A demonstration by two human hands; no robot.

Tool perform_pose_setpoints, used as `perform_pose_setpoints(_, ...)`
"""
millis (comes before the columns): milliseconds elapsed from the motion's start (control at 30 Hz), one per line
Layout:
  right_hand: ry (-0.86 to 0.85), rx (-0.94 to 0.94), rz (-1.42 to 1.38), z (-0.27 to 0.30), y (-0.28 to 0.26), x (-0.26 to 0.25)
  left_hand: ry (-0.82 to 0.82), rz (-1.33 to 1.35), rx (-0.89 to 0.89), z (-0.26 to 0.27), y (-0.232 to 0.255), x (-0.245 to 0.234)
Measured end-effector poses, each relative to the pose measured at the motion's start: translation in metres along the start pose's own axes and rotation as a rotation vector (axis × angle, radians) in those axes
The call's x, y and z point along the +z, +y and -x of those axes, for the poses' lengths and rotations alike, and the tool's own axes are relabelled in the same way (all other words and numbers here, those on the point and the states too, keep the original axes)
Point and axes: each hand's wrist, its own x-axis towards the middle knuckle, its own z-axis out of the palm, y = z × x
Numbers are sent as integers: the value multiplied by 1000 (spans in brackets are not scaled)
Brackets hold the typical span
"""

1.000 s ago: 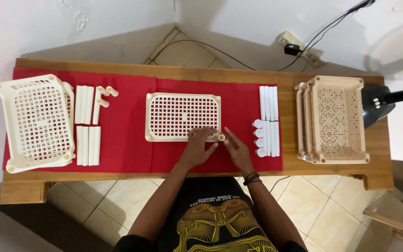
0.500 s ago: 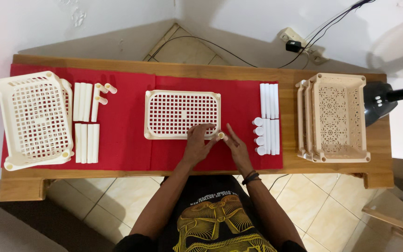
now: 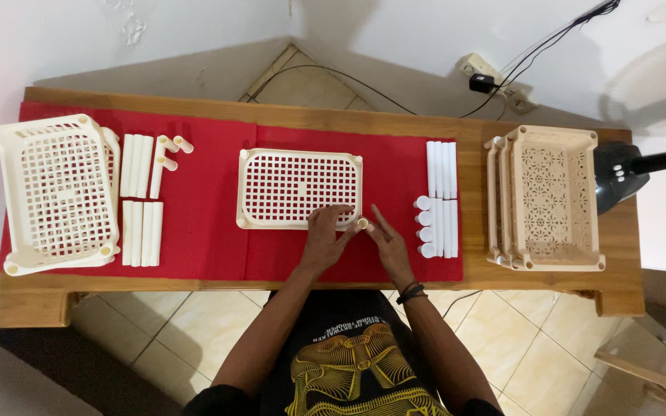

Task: The person assembles a plastic basket by inserting cylindrical connectors into the corners of a white plastic tray. They handle several connectors and rods, placing them into the tray's corner holes to form a frame-like structure.

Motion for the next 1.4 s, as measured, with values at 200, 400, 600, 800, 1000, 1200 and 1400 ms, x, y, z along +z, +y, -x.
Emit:
perform_pose_setpoints(200, -35, -177, -68, 1, -1, 0, -32, -33, -14, 0, 10, -5)
perform_pose_setpoints(400, 153, -297, 352, 14, -35, -9, 38, -194, 126, -8, 29, -22)
perform_pose_setpoints(600, 189, -591, 669, 13, -70, -19, 134, -451, 135, -20, 42, -45)
perform_pose_setpoints(800, 179, -647, 756, -1, -81, -10, 202, -541, 88, -23, 41, -55)
perform_pose_setpoints(1000, 161, -655, 824, -21, -80, 3, 214, -540, 32, -22, 24, -66)
perform_pose_setpoints(1200, 112, -644, 892, -38, -89, 6, 193, -583, -19, -33, 5, -66)
perform_pose_setpoints(1400, 108, -697, 927, -43, -96, 7, 192, -612, -14, -42, -1, -59)
